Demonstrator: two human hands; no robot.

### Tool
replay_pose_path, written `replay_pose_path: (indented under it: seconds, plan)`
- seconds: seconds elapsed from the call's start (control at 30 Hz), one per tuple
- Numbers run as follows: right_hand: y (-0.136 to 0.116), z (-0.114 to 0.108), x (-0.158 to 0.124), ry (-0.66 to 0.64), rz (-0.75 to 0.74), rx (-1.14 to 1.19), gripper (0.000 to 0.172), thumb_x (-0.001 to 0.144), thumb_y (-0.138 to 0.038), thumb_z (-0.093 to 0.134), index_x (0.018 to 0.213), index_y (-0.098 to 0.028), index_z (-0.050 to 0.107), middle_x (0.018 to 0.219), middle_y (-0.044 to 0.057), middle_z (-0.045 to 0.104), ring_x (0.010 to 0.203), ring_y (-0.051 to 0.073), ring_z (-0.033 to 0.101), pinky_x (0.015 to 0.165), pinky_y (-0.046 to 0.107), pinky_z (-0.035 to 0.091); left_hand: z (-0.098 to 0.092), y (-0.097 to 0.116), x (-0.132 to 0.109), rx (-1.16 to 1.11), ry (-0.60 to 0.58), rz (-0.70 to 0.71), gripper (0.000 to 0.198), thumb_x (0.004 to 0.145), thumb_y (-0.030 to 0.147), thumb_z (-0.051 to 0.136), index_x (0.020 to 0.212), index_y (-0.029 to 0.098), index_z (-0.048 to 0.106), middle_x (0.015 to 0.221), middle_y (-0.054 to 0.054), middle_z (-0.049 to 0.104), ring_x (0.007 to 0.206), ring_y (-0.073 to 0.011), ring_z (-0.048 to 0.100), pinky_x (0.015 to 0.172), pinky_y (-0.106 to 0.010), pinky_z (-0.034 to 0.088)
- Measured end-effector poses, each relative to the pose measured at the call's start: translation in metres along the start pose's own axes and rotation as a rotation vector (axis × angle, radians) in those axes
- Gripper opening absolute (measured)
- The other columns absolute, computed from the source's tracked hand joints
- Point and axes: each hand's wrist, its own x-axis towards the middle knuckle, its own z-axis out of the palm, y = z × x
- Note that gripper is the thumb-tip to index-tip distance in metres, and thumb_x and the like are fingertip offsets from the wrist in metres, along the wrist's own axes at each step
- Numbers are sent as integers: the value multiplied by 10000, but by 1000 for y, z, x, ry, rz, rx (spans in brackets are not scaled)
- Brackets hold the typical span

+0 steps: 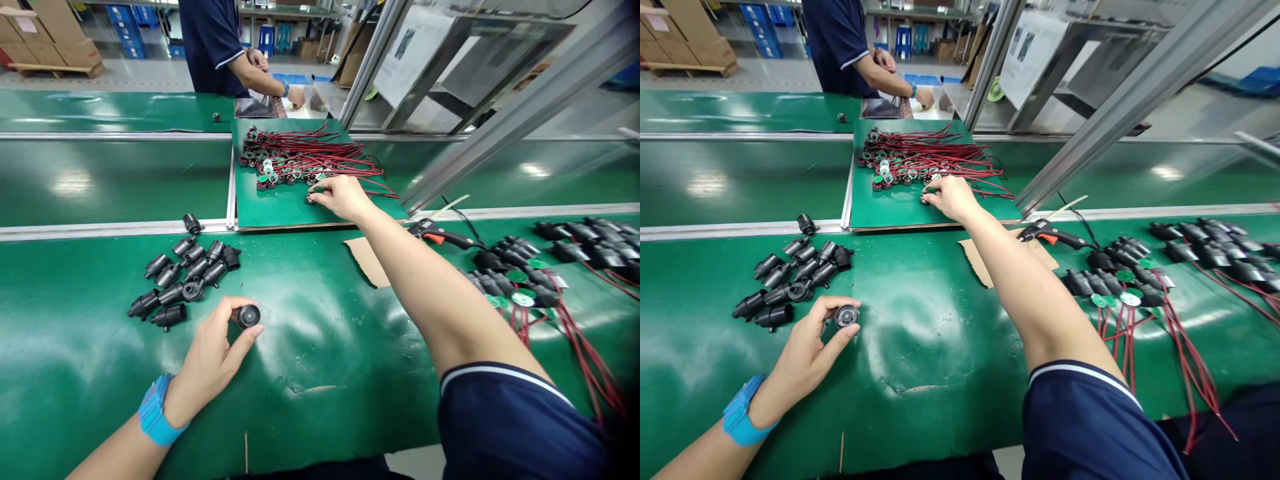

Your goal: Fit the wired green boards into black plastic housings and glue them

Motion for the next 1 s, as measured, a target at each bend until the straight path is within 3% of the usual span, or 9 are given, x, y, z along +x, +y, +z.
replay_pose_path:
  seconds: [0.13, 0.2, 0.27, 0.33, 0.4, 0.5, 0.63, 0.8, 1.0]
  plan:
    - [-44, -31, -21, 85, -56, -45, 209, 887, -306, 666, 1015, -208, 799, 859, 53, 730, 814, 229, 653, 659, 315, 390, -4, 0, 1, -146, 13, 0, 285, 975, 371, 632, 1233, 267, 570, 1200, -56, 686, 1103, -213, 665, 925, -340, 525]
    - [-71, -60, -56, 212, -198, -157, 195, 924, -306, 628, 986, -215, 788, 937, 56, 730, 852, 229, 663, 606, 314, 356, -4, 0, 1, -191, 26, 16, 284, 958, 347, 667, 1215, 274, 570, 1219, -50, 682, 1133, -207, 655, 957, -337, 511]
    - [-93, -94, -104, 298, -301, -289, 270, 992, -343, 539, 913, -216, 764, 868, 51, 705, 760, 209, 650, 532, 321, 287, -3, 2, -1, -236, 22, 28, 293, 944, 321, 693, 1198, 281, 552, 1238, -45, 677, 1129, -197, 655, 962, -333, 507]
    - [-105, -123, -153, 276, -376, -275, 276, 1002, -377, 518, 887, -247, 733, 792, 42, 679, 659, 200, 619, 479, 345, 258, -1, 4, -3, -278, 0, 38, 309, 938, 302, 702, 1190, 284, 523, 1237, -45, 670, 1116, -192, 652, 953, -333, 506]
    - [-109, -137, -193, 81, -442, 32, 190, 980, -373, 562, 974, -281, 729, 802, 38, 698, 647, 195, 631, 467, 345, 369, 0, 8, -6, -286, -39, 61, 292, 948, 301, 683, 1178, 278, 504, 1192, -49, 653, 1082, -191, 639, 927, -334, 500]
    - [-110, -124, -225, -165, -351, 551, 100, 941, -303, 672, 1005, -278, 744, 782, 23, 712, 608, 156, 635, 486, 287, 467, 1, 16, -10, -252, -183, 78, 234, 991, 321, 603, 1194, 261, 503, 1066, -42, 607, 920, -170, 597, 817, -312, 481]
    - [-117, -77, -234, -184, -88, 942, 65, 896, -275, 748, 865, -224, 772, 689, 12, 670, 543, 123, 588, 455, 251, 427, 6, 24, -13, -432, -393, 48, 374, 946, 461, 656, 1238, 255, 544, 915, -6, 589, 773, -152, 545, 694, -275, 447]
    - [-130, -45, -236, -122, -51, 1081, 73, 867, -265, 773, 848, -195, 776, 681, 8, 635, 505, 97, 526, 433, 236, 384, 14, 27, -12, -614, -349, -36, 433, 821, 587, 756, 947, 199, 612, 825, -7, 621, 712, -140, 544, 648, -253, 438]
    - [-137, -34, -242, 52, -222, 969, 36, 874, -200, 760, 901, -177, 769, 674, 9, 635, 529, 101, 540, 463, 239, 426, 17, 28, -9, -722, -307, -176, 561, 702, 689, 797, 804, 187, 567, 684, 31, 540, 608, -112, 439, 565, -240, 378]
